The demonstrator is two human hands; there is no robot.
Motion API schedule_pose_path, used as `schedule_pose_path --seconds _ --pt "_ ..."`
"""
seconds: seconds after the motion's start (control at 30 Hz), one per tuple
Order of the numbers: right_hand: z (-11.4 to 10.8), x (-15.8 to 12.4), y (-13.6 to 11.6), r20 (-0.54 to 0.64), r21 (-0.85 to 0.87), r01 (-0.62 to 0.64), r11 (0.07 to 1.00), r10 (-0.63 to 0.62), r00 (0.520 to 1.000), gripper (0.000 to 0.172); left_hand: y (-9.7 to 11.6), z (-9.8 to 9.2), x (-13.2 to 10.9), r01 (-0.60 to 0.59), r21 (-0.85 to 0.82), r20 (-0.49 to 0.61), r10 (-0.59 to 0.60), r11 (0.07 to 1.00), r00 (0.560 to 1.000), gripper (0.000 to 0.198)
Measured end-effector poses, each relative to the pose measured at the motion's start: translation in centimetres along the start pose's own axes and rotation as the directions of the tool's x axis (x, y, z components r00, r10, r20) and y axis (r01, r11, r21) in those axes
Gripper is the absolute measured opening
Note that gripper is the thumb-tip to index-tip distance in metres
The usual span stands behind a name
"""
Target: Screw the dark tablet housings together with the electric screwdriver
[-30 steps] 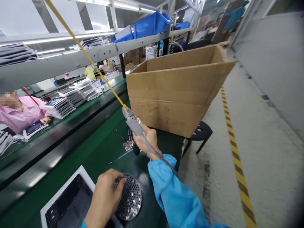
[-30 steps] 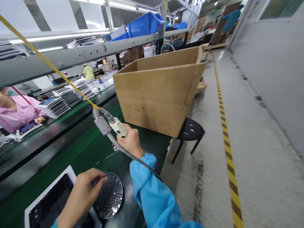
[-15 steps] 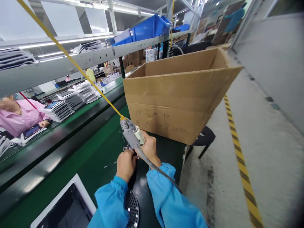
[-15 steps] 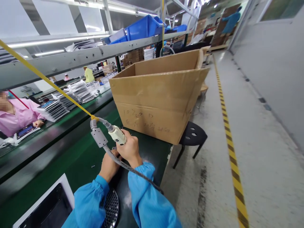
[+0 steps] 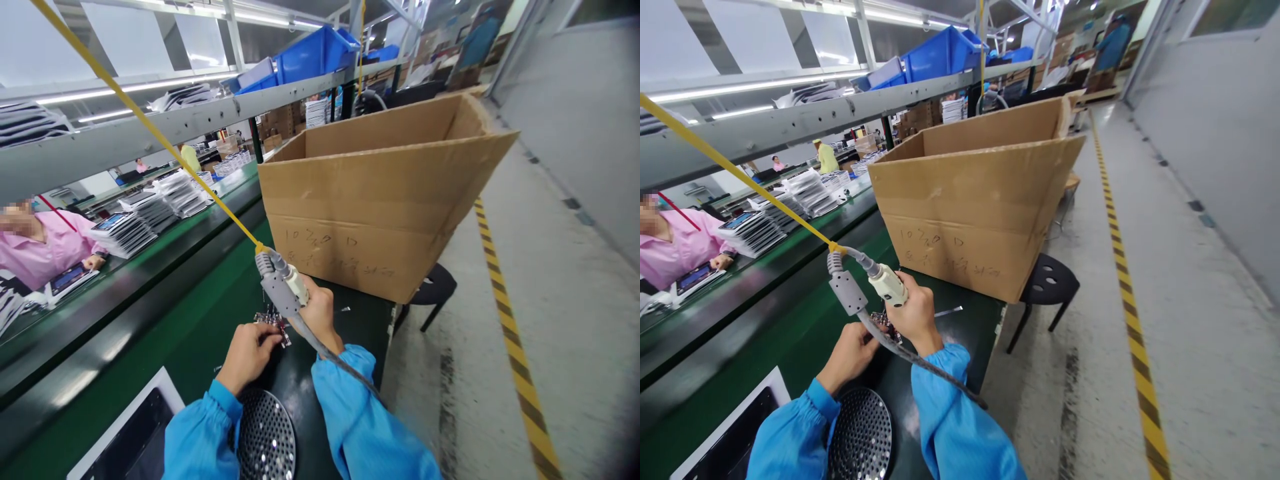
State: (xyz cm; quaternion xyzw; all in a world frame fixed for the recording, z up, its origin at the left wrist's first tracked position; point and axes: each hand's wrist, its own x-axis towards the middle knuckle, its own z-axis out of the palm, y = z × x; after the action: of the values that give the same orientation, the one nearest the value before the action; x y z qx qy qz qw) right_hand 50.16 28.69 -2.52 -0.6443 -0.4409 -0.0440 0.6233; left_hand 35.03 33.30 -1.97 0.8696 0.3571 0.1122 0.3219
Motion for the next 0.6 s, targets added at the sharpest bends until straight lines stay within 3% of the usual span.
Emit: schedule_pose_path --seconds 0.1,0.3,0.47,0.6 --pt "0.1 0.0 0.0 -0.019 0.007 0.012 1.000 -0.012 1.000 0.043 0.0 -0.5 -0.1 -0.010 -0.006 0.102 0.010 1.000 0.995 0.020" --pt "0.2 -0.1 0.1 -0.013 -0.004 0.005 1.000 -0.005 1.000 0.039 -1.7 -0.9 1.1 0.134 0.158 -0.134 -0.113 0.978 0.984 0.031" --pt "0.4 -0.2 0.3 0.003 -0.020 0.025 1.000 -0.025 1.000 0.035 -3.3 0.1 2.8 0.136 0.216 -0.089 -0.119 0.967 0.989 0.041" --pt "0.7 -0.2 0.4 -0.011 -0.026 0.037 0.999 -0.038 0.999 0.031 -3.9 0.2 3.4 0.147 0.216 -0.063 -0.136 0.965 0.989 0.024"
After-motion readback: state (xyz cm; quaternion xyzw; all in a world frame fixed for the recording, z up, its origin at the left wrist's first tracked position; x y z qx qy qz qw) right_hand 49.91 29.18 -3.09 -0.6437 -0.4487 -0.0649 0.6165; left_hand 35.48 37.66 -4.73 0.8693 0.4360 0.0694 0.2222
